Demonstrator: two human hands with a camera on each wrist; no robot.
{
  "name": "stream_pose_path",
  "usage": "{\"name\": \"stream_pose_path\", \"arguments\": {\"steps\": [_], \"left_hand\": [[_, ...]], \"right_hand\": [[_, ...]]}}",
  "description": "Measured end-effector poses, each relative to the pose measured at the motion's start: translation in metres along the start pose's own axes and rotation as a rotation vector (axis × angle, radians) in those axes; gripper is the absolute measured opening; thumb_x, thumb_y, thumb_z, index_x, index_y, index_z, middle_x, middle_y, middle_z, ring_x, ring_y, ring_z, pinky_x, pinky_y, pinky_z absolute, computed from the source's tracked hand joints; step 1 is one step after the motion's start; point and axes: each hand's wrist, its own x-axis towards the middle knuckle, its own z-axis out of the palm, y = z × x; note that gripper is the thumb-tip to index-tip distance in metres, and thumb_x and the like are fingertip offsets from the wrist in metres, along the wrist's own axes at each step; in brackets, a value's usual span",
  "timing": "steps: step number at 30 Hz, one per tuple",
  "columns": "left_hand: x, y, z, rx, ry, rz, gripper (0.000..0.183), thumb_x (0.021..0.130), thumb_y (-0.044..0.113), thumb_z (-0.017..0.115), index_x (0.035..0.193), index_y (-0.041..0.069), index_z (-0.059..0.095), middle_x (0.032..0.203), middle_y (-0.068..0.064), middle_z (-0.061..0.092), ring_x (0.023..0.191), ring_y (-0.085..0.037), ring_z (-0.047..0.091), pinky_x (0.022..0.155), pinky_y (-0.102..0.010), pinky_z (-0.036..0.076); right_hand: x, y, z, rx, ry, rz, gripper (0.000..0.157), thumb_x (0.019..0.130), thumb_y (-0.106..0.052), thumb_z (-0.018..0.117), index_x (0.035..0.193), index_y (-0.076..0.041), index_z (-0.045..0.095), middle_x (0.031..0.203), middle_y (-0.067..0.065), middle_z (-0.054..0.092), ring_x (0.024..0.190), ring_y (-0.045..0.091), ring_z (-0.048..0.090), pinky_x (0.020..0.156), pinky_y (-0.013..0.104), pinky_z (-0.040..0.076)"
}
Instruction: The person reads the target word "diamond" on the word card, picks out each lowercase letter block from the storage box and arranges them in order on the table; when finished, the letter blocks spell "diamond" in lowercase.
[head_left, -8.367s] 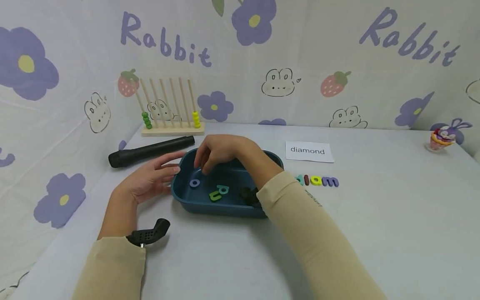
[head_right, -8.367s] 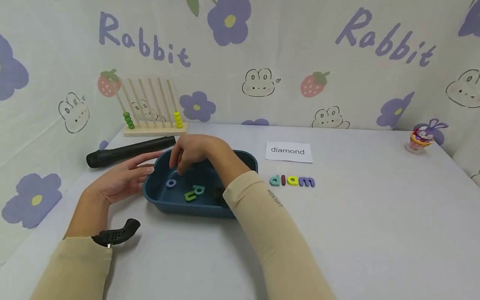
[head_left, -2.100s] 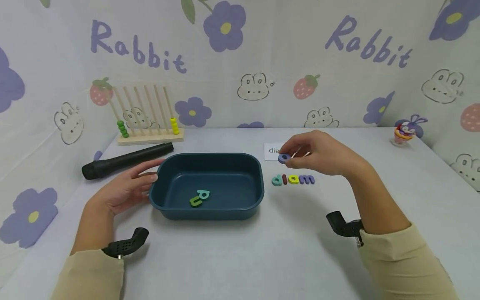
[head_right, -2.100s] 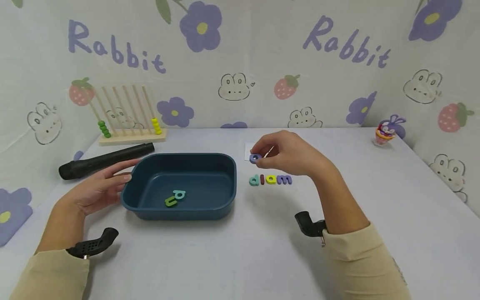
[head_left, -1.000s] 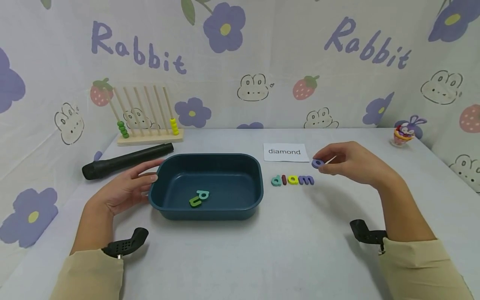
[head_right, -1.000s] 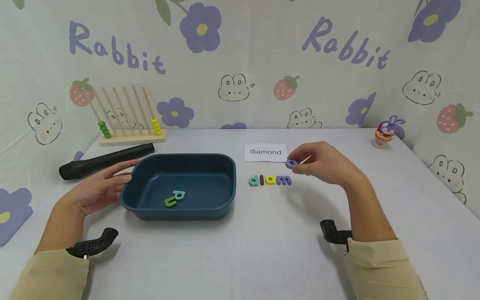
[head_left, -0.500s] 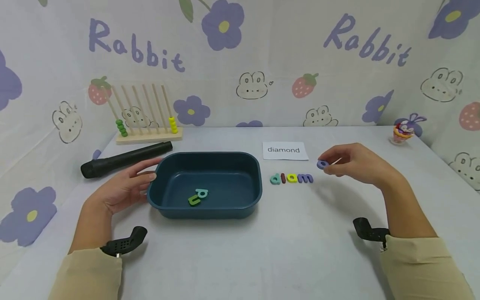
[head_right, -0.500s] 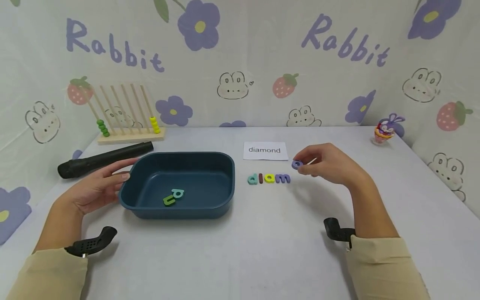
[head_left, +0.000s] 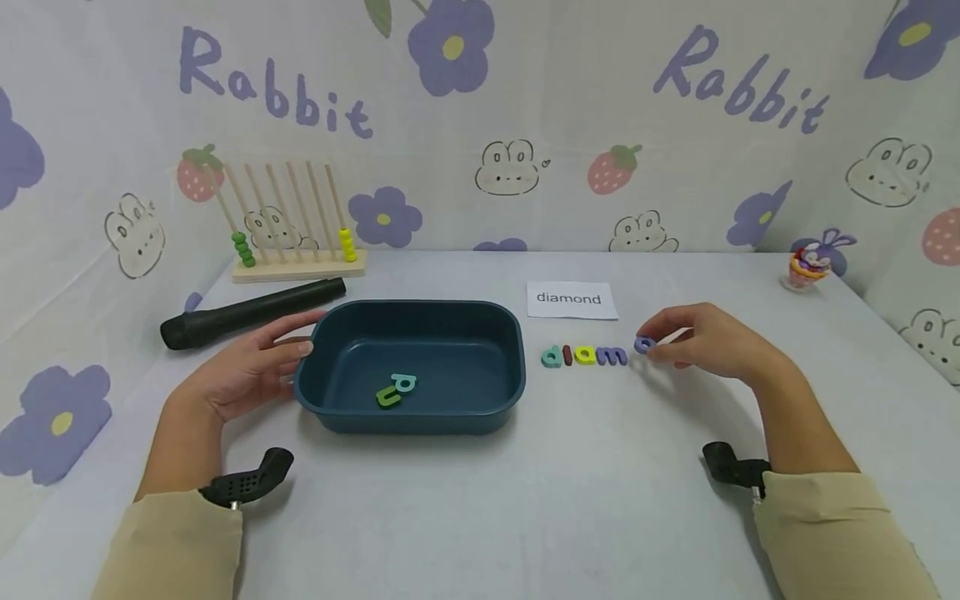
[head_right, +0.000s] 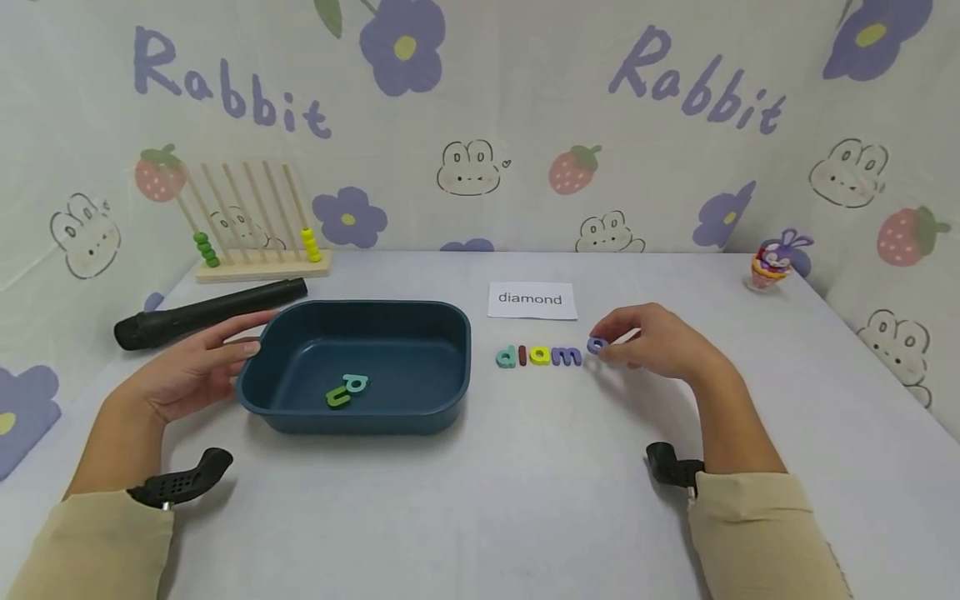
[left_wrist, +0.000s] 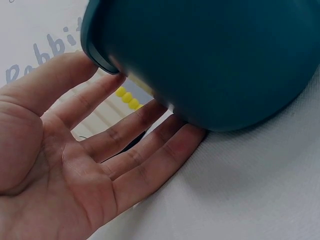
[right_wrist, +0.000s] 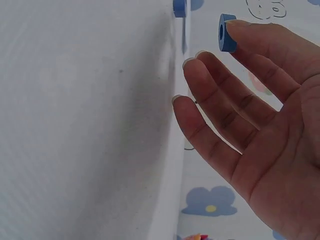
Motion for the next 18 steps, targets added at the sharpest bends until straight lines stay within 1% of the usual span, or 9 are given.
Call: {"name": "stream_pose_path", "arguments": {"steps": [4,10,13,18], "left_hand": [[0.000,0.001,0.000,0.006,0.003,-0.004,0.063,0.105,0.026,0.063,0.161,0.028,0.035,0.136,0.012,0.061,0.116,-0.014,0.066,0.094,-0.035,0.056],[0.000,0.001,0.000,0.012,0.004,-0.004,0.063,0.105,0.027,0.062,0.161,0.028,0.034,0.138,0.012,0.059,0.117,-0.013,0.065,0.094,-0.035,0.056],[0.000,0.001,0.000,0.013,0.007,-0.004,0.064,0.105,0.027,0.063,0.161,0.028,0.034,0.140,0.011,0.057,0.118,-0.013,0.065,0.094,-0.035,0.056],[-0.001,0.002,0.000,0.026,0.008,-0.007,0.063,0.105,0.028,0.063,0.161,0.029,0.035,0.144,0.008,0.054,0.120,-0.013,0.063,0.095,-0.036,0.055]], "right_hand": [[0.002,0.002,0.003,-0.006,-0.014,-0.003,0.038,0.094,-0.020,0.072,0.129,-0.005,0.068,0.127,0.015,0.068,0.105,0.024,0.063,0.082,0.031,0.054],[0.006,0.006,0.006,-0.021,-0.029,0.028,0.040,0.094,-0.021,0.072,0.131,-0.006,0.067,0.127,0.016,0.066,0.106,0.026,0.060,0.081,0.031,0.052],[0.008,0.007,0.008,-0.039,-0.022,0.044,0.040,0.094,-0.022,0.073,0.131,-0.007,0.067,0.126,0.017,0.065,0.105,0.027,0.059,0.079,0.031,0.050],[0.009,0.007,0.013,-0.090,0.009,0.068,0.037,0.092,-0.023,0.075,0.127,-0.011,0.069,0.115,0.013,0.061,0.102,0.028,0.055,0.076,0.032,0.046]]}}
